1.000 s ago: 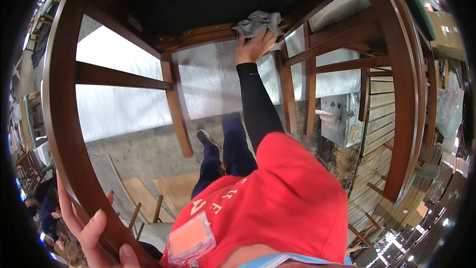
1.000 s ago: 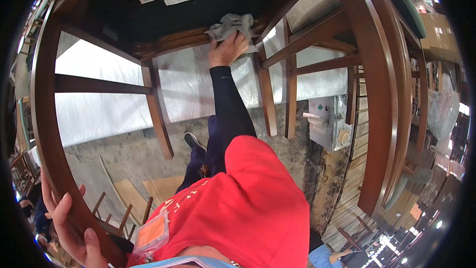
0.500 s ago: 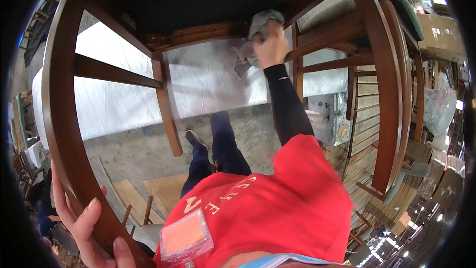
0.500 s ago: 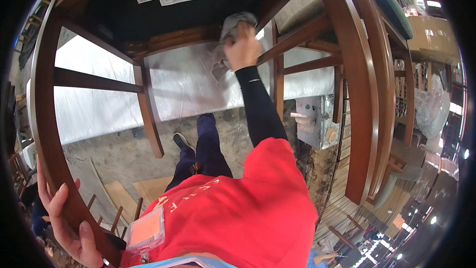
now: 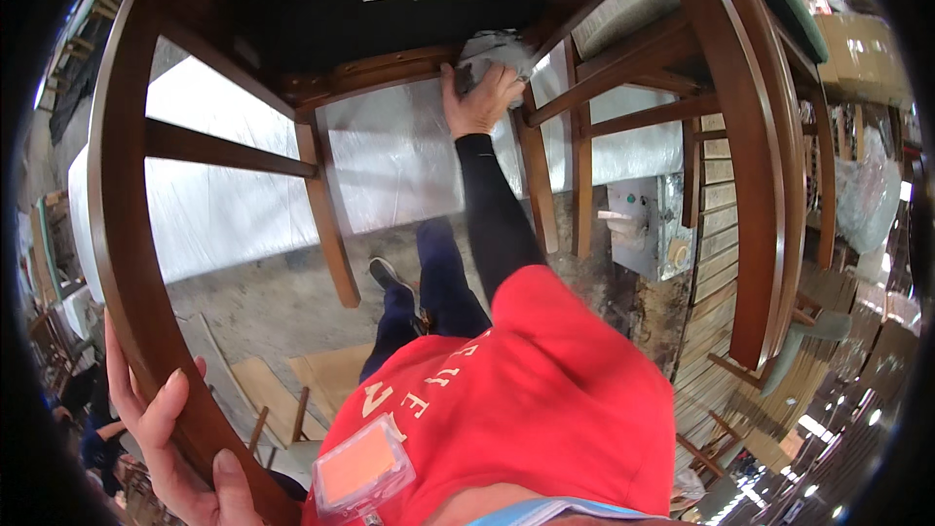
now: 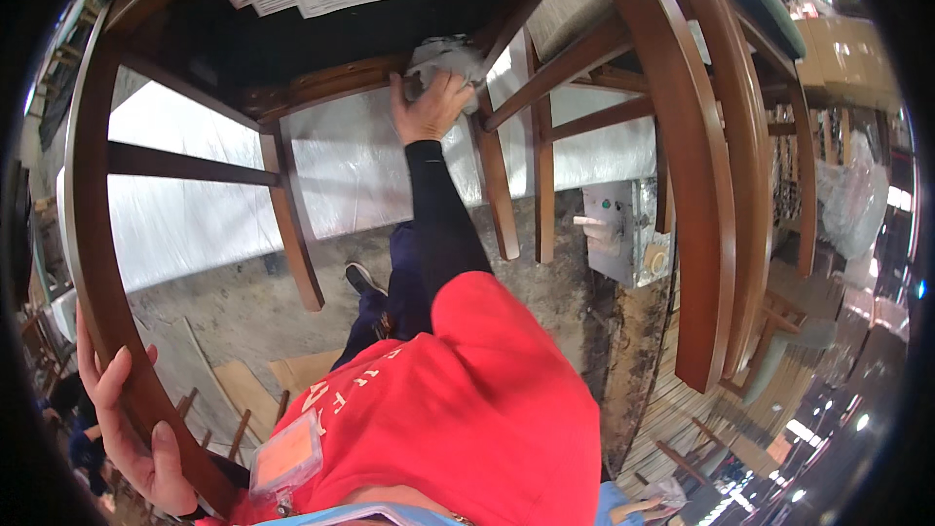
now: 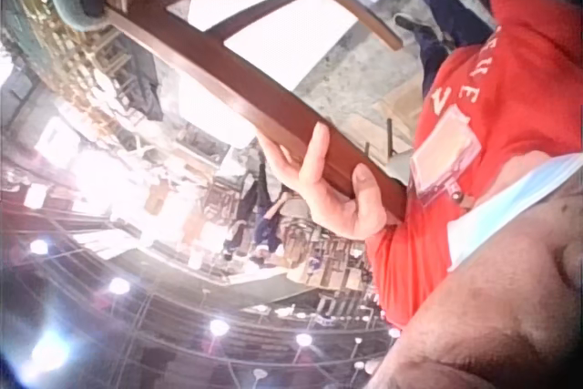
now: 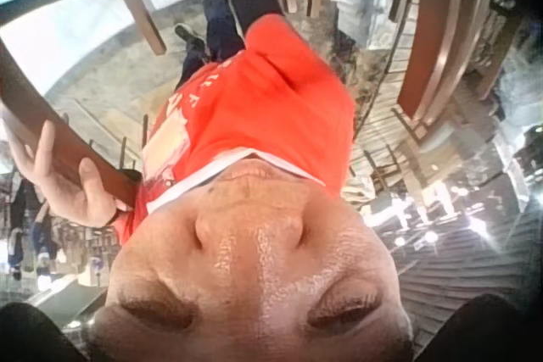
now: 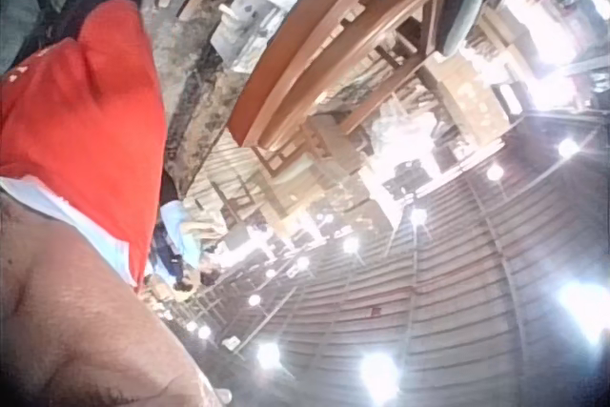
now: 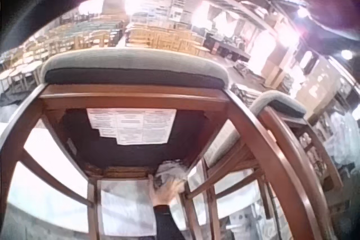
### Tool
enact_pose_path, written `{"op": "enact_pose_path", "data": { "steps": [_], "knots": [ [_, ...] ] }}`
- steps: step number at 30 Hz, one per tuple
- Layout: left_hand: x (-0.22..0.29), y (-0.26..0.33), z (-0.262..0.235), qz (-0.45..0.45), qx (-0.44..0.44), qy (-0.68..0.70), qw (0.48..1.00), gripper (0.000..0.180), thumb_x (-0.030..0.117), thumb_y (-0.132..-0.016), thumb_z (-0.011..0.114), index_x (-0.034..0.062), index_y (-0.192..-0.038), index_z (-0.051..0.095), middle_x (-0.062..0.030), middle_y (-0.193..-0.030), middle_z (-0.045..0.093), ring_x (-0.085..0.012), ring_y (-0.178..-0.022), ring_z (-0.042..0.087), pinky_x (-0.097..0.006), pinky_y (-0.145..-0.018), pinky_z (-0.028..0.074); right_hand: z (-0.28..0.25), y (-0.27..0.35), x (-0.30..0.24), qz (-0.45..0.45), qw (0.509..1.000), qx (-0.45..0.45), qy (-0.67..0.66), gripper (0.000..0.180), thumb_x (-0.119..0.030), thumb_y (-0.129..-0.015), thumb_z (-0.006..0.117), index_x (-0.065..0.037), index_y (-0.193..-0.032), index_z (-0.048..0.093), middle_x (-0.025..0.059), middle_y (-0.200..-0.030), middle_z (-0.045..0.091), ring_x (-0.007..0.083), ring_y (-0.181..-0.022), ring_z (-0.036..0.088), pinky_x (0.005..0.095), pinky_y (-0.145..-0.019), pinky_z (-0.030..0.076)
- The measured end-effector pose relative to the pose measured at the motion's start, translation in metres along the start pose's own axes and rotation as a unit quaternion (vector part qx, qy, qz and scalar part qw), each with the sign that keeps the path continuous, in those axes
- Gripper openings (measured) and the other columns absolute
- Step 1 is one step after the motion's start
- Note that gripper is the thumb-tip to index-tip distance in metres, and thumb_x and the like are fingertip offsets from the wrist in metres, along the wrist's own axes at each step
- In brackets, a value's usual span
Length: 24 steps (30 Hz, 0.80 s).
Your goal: The person repeatedly lifts wooden chairs with upholstered seats, wipes the underside and legs with a cloth, and sets them down. The person handles multiple chairs one at a time, rotating them to access different surfaces.
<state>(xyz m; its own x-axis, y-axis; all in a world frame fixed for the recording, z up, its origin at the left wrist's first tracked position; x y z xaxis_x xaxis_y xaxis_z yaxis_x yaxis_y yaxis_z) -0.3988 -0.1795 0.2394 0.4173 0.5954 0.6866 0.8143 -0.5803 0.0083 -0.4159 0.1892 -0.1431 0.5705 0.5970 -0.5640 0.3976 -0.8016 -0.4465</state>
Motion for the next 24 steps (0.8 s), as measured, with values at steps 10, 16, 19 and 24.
{"op": "enact_pose_path", "data": {
  "steps": [10, 16, 19, 24],
  "knots": [
    [0.010, -0.014, 0.001, 0.069, -0.042, 0.070, 0.994, 0.051, 0.012, -0.092, 0.061, -0.0136, -0.134, 0.052, -0.0305, -0.158, 0.026, -0.0409, -0.144, 0.035, -0.048, -0.114, 0.033, 0.011, -0.021, 0.004, 0.082, 0.969, 0.227, -0.044, 0.026, -0.011, -0.084, 0.062, 0.006, -0.104, 0.058, 0.0239, -0.106, 0.055, 0.0443, -0.105, 0.049, 0.0530, -0.093, 0.039],
    [0.010, -0.017, 0.000, 0.087, -0.068, 0.053, 0.992, 0.052, 0.010, -0.089, 0.059, -0.0147, -0.134, 0.050, -0.0297, -0.158, 0.026, -0.0407, -0.146, 0.031, -0.049, -0.117, 0.029, -0.001, -0.004, 0.006, 0.100, 0.957, 0.249, -0.113, 0.027, -0.009, -0.079, 0.061, 0.009, -0.099, 0.059, 0.0264, -0.121, 0.054, 0.0471, -0.110, 0.047, 0.0543, -0.097, 0.039],
    [0.014, -0.018, 0.006, 0.096, -0.058, 0.067, 0.991, 0.052, 0.010, -0.089, 0.059, -0.0154, -0.134, 0.050, -0.0295, -0.159, 0.026, -0.0409, -0.146, 0.031, -0.049, -0.117, 0.029, 0.001, -0.023, 0.010, 0.088, 0.976, 0.193, -0.052, 0.023, -0.011, -0.084, 0.062, 0.009, -0.097, 0.061, 0.0290, -0.123, 0.053, 0.0489, -0.115, 0.046, 0.0575, -0.099, 0.038],
    [0.018, -0.016, 0.008, 0.069, -0.049, 0.061, 0.995, 0.051, 0.007, -0.090, 0.058, -0.0161, -0.134, 0.049, -0.0293, -0.159, 0.025, -0.0405, -0.146, 0.032, -0.048, -0.116, 0.030, 0.004, -0.017, 0.016, 0.141, 0.980, 0.123, -0.070, 0.024, -0.018, -0.091, 0.064, 0.007, -0.088, 0.064, 0.0281, -0.115, 0.055, 0.0480, -0.114, 0.048, 0.0562, -0.096, 0.041]
  ]
}}
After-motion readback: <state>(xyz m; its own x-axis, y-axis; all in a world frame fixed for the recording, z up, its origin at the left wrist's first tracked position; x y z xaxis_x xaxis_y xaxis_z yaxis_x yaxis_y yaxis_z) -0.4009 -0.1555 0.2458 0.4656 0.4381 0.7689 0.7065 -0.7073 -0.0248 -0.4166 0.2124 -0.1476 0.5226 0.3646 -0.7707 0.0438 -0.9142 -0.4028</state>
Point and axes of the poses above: each hand's wrist, its own y-axis away from the middle knuckle, its own z-axis out of the palm, x = y × z, the point moved 1 cm from there along -y, towards the middle knuckle
